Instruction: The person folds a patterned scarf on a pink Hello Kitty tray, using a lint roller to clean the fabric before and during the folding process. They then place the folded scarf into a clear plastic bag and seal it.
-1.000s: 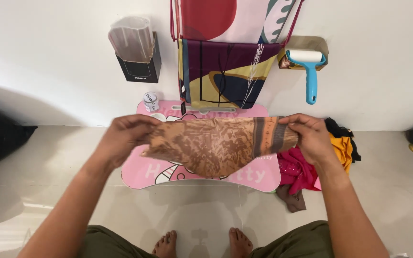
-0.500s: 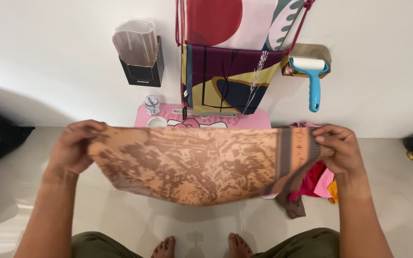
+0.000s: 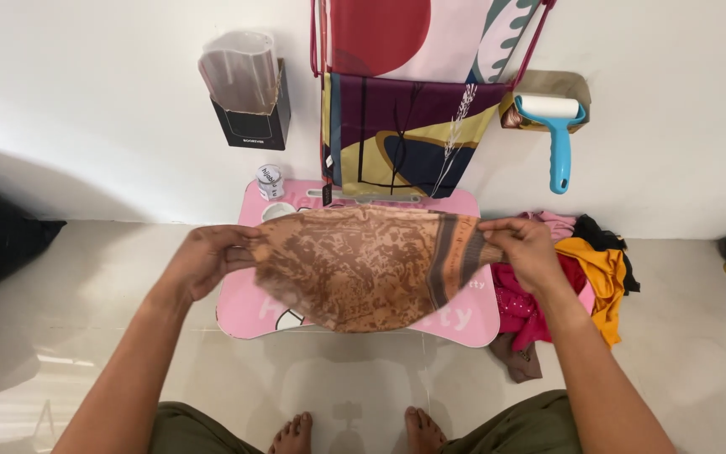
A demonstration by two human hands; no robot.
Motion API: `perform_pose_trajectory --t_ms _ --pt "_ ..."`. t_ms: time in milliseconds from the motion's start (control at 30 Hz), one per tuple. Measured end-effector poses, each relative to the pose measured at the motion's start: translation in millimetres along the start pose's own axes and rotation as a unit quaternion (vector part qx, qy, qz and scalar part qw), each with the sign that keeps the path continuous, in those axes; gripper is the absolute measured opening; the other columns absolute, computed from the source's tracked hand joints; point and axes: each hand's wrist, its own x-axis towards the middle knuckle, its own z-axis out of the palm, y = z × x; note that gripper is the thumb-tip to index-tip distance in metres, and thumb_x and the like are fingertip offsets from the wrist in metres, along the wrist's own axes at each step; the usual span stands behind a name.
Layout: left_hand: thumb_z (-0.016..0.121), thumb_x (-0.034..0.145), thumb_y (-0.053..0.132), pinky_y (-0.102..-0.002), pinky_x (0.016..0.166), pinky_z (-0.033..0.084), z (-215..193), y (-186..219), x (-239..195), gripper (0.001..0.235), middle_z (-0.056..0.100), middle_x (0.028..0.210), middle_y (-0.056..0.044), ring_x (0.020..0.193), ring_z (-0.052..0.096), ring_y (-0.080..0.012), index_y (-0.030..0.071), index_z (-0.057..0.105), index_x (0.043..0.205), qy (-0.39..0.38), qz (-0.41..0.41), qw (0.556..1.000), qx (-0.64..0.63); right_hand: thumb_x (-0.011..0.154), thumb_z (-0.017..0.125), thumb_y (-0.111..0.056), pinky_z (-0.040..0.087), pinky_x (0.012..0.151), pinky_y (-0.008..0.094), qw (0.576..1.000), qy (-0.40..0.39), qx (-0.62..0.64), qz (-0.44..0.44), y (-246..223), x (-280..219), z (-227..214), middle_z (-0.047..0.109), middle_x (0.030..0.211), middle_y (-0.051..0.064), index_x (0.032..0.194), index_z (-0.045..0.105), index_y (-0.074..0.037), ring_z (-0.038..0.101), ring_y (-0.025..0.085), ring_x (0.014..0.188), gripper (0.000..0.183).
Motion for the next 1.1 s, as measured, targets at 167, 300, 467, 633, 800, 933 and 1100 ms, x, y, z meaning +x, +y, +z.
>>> perform_pose_trajectory --t_ms 167,300,467,633,800,933,1100 --pt "0.059 0.087 -0.005 -0.05 0.077 0.064 55 -3 -22 0.028 0.073 0.093 -0.026 0.079 0.076 -0.0355 -0.013 0.069 0.111 -0.044 -0.005 0.998 -0.043 0.081 0.073 0.003 0.053 0.061 0.023 0.995 -0.045 -0.05 -0.071 -39 -33 43 0.072 0.077 0.008 0.103 0.081 -0.004 0.063 0.01 0.071 0.025" --pt "0.055 0.089 -0.004 -0.053 0.087 0.061 102 0 -48 0.036 0.073 0.108 -0.033 0.097 0.075 -0.0431 -0.016 0.067 0.122 -0.101 -0.036 0.992 -0.07 0.078 0.073 0.0 0.062 0.061 0.031 0.981 -0.12 -0.073 -0.137 -55 -53 81 0.078 0.09 0.013 0.109 0.08 -0.007 0.07 0.014 0.075 0.032" --pt "0.055 0.09 -0.001 -0.05 0.094 0.058 140 1 -71 0.043 0.071 0.118 -0.034 0.108 0.072 -0.0419 -0.015 0.064 0.13 -0.161 -0.067 0.982 -0.072 0.072 0.088 -0.021 0.061 0.055 0.036 0.942 -0.136 -0.168 -0.256 -80 -86 121 0.077 0.086 0.015 0.102 0.078 -0.004 0.076 0.026 0.072 0.036" --pt "0.056 0.093 0.006 -0.048 0.101 0.056 149 6 -79 0.046 0.07 0.125 -0.033 0.117 0.07 -0.0422 -0.012 0.063 0.135 -0.199 -0.053 0.979 0.009 0.079 0.085 -0.021 0.063 0.07 0.041 0.857 -0.178 -0.334 -0.351 -73 -90 131 0.072 0.089 0.018 0.107 0.07 0.002 0.073 0.034 0.082 0.039" --pt "0.061 0.093 0.014 -0.042 0.103 0.051 150 9 -80 0.047 0.073 0.125 -0.023 0.118 0.068 -0.0332 -0.002 0.067 0.137 -0.19 -0.016 0.973 0.132 0.091 0.077 -0.021 0.06 0.067 0.033 0.826 -0.164 -0.388 -0.375 -51 -80 131 0.067 0.085 0.009 0.105 0.071 -0.001 0.072 0.026 0.081 0.025" --pt "0.064 0.089 0.01 -0.036 0.091 0.056 149 10 -85 0.045 0.076 0.114 -0.02 0.101 0.071 -0.0235 0.003 0.071 0.133 -0.176 0.024 0.966 0.19 0.09 0.075 -0.016 0.061 0.068 0.033 0.826 -0.179 -0.384 -0.371 -53 -77 128 0.068 0.086 0.01 0.105 0.071 -0.001 0.072 0.027 0.082 0.022" --pt "0.072 0.08 0.001 -0.049 0.097 0.054 145 5 -83 0.039 0.076 0.106 -0.019 0.109 0.071 -0.0408 0.002 0.075 0.118 -0.188 0.307 0.883 0.3 0.089 0.068 -0.001 0.06 0.07 0.041 0.844 -0.245 -0.284 -0.383 -61 -71 119 0.069 0.083 0.013 0.098 0.071 -0.002 0.073 0.034 0.08 0.01"
